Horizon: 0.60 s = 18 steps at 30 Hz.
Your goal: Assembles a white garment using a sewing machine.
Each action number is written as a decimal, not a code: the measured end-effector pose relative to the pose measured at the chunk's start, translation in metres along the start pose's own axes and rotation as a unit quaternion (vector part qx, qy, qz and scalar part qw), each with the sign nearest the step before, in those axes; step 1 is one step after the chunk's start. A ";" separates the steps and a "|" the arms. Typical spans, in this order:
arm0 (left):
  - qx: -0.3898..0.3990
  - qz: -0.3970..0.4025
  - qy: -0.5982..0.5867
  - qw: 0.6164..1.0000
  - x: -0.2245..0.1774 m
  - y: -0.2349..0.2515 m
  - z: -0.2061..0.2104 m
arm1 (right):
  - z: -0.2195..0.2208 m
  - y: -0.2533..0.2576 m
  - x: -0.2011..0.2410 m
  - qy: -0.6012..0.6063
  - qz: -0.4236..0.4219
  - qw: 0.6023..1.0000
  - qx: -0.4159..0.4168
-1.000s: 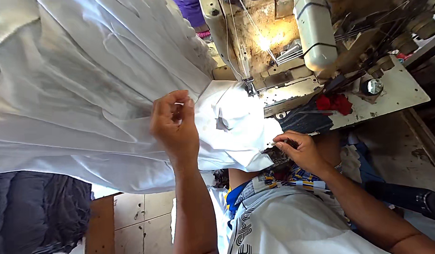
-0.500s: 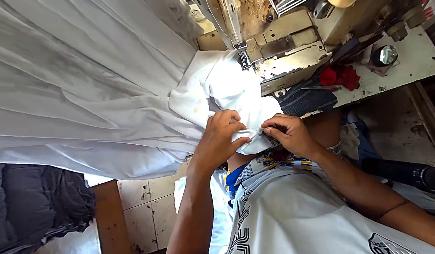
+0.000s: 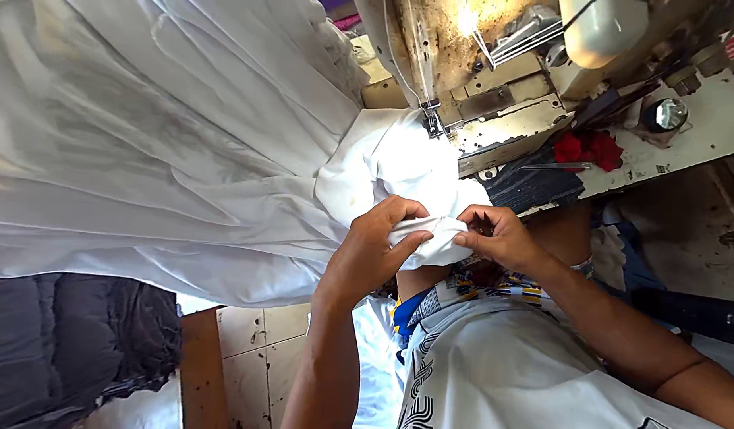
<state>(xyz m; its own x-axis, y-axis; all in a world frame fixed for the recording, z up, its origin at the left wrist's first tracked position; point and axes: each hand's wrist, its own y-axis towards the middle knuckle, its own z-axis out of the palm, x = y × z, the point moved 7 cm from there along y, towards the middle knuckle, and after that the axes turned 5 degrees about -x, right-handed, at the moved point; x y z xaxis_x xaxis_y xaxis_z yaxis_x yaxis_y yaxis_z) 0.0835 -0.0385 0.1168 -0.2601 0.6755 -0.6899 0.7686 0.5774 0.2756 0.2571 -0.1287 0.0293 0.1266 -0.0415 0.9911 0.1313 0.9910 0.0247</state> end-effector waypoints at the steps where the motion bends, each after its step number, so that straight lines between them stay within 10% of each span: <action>1: 0.001 -0.004 0.017 1.000 0.002 0.000 -0.004 | -0.003 0.003 0.006 -0.007 -0.012 1.000 0.002; 18: -0.067 -0.022 -0.093 0.993 0.014 -0.015 -0.022 | 0.005 0.019 0.058 -0.076 -0.210 0.975 -0.025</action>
<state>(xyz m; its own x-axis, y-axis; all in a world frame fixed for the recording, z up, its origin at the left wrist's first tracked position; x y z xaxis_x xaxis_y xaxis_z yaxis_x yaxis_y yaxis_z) 0.0558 -0.0275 0.1176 -0.1688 0.5589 -0.8119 0.6705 0.6689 0.3211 0.2624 -0.1121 0.0882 -0.0948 -0.4186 0.9032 0.1876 0.8835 0.4292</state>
